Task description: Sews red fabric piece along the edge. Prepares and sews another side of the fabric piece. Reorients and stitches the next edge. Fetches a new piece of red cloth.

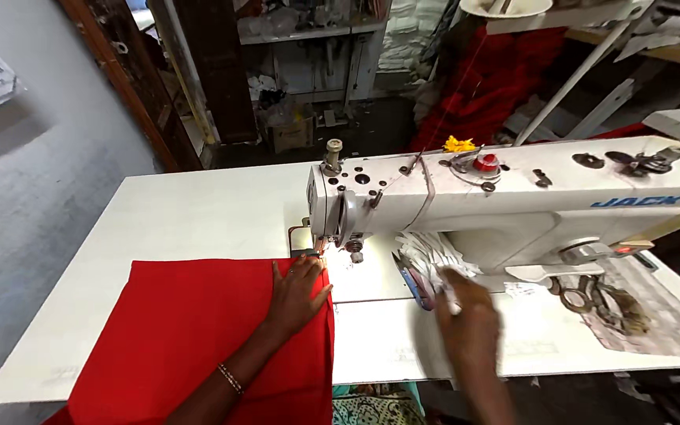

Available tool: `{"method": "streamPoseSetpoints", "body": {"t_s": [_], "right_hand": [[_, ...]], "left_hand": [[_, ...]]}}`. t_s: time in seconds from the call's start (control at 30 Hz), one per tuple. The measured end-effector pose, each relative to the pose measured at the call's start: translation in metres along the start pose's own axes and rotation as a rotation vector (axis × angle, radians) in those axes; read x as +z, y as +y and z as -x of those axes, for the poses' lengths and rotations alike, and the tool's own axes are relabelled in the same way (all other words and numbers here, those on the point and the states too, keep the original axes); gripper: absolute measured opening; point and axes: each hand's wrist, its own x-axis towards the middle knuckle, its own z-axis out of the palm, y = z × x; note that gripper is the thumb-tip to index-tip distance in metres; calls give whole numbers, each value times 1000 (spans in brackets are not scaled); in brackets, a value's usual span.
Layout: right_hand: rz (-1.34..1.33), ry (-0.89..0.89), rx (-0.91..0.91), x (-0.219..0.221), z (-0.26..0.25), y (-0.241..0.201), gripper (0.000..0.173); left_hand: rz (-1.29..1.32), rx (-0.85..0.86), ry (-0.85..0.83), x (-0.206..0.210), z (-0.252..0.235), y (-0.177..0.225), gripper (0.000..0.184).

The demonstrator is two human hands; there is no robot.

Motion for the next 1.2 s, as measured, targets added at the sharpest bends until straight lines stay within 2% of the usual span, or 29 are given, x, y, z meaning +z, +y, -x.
{"method": "streamPoseSetpoints", "body": {"t_s": [0.07, 0.13, 0.2, 0.3, 0.37, 0.47, 0.73, 0.9, 1.1, 1.2], "right_hand": [[-125, -127, -60, 40, 9, -47, 22], [-208, -232, -63, 75, 6, -84, 23], [-179, -278, -40, 96, -4, -107, 23], [-109, -266, -7, 103, -11, -119, 16], [-112, -262, 12, 99, -4, -119, 17], [-117, -241, 4, 99, 4, -114, 23], [-101, -134, -72, 98, 17, -109, 22], [-100, -150, -45, 100, 9, -112, 16], [-133, -132, -86, 94, 31, -109, 24], [-144, -105, -90, 97, 33, -107, 21]], "left_hand": [[61, -141, -212, -14, 2, 17, 53], [63, -199, -469, -33, 12, 41, 53], [80, -175, -545, -42, 37, 59, 44], [267, -57, -260, -31, 82, 66, 25], [365, -32, -187, -26, 100, 71, 20], [371, 8, -129, -16, 118, 77, 19], [363, 28, -200, -24, 129, 80, 20], [328, -12, -270, -33, 130, 88, 23], [405, -17, -259, -31, 139, 79, 22], [417, 24, -246, -25, 142, 77, 23]]}}
